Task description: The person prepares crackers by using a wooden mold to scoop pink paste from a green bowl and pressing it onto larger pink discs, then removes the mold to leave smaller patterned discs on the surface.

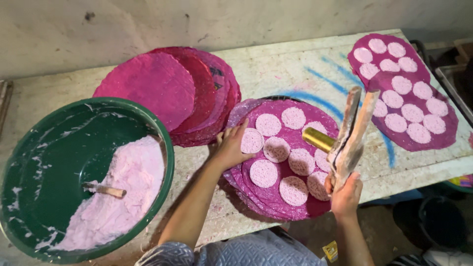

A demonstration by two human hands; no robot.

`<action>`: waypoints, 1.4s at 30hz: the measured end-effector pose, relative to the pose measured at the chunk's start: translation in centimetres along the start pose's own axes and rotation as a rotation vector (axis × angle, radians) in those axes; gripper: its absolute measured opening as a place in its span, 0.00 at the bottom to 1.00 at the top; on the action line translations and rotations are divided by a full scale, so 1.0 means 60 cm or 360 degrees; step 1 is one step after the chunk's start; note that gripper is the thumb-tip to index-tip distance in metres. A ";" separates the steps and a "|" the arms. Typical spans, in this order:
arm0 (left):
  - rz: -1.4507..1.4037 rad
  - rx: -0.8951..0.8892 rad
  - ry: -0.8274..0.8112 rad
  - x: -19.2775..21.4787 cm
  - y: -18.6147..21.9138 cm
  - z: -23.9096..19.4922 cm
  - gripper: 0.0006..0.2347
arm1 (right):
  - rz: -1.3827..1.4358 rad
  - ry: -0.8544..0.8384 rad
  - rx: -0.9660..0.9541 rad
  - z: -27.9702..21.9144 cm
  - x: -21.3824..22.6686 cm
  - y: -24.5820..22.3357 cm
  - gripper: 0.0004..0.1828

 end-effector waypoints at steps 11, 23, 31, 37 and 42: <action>0.0337 -0.0511 0.0278 0.002 0.084 -0.039 0.21 | -0.0032 0.0061 0.0004 -0.027 0.018 0.006 0.42; 0.0271 -0.0492 0.0391 0.001 0.072 -0.024 0.16 | 0.0059 0.0060 0.0022 -0.029 0.019 0.006 0.41; 0.0208 -0.0621 0.0558 0.013 0.085 -0.053 0.14 | -0.0023 0.0074 -0.0016 -0.036 0.019 0.008 0.42; 0.0133 -0.0636 0.0626 0.020 0.084 -0.054 0.16 | -0.0074 0.0083 0.0020 -0.036 0.021 0.010 0.43; 0.0097 -0.0560 0.0631 0.016 0.078 -0.046 0.14 | 0.0064 0.0044 0.0021 -0.031 0.024 0.020 0.43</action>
Point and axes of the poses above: each hand's wrist, its own z-axis towards the middle knuckle, its own x-axis out of the back of the hand, y = z × x, the point moved 10 cm from there along z, towards the middle knuckle
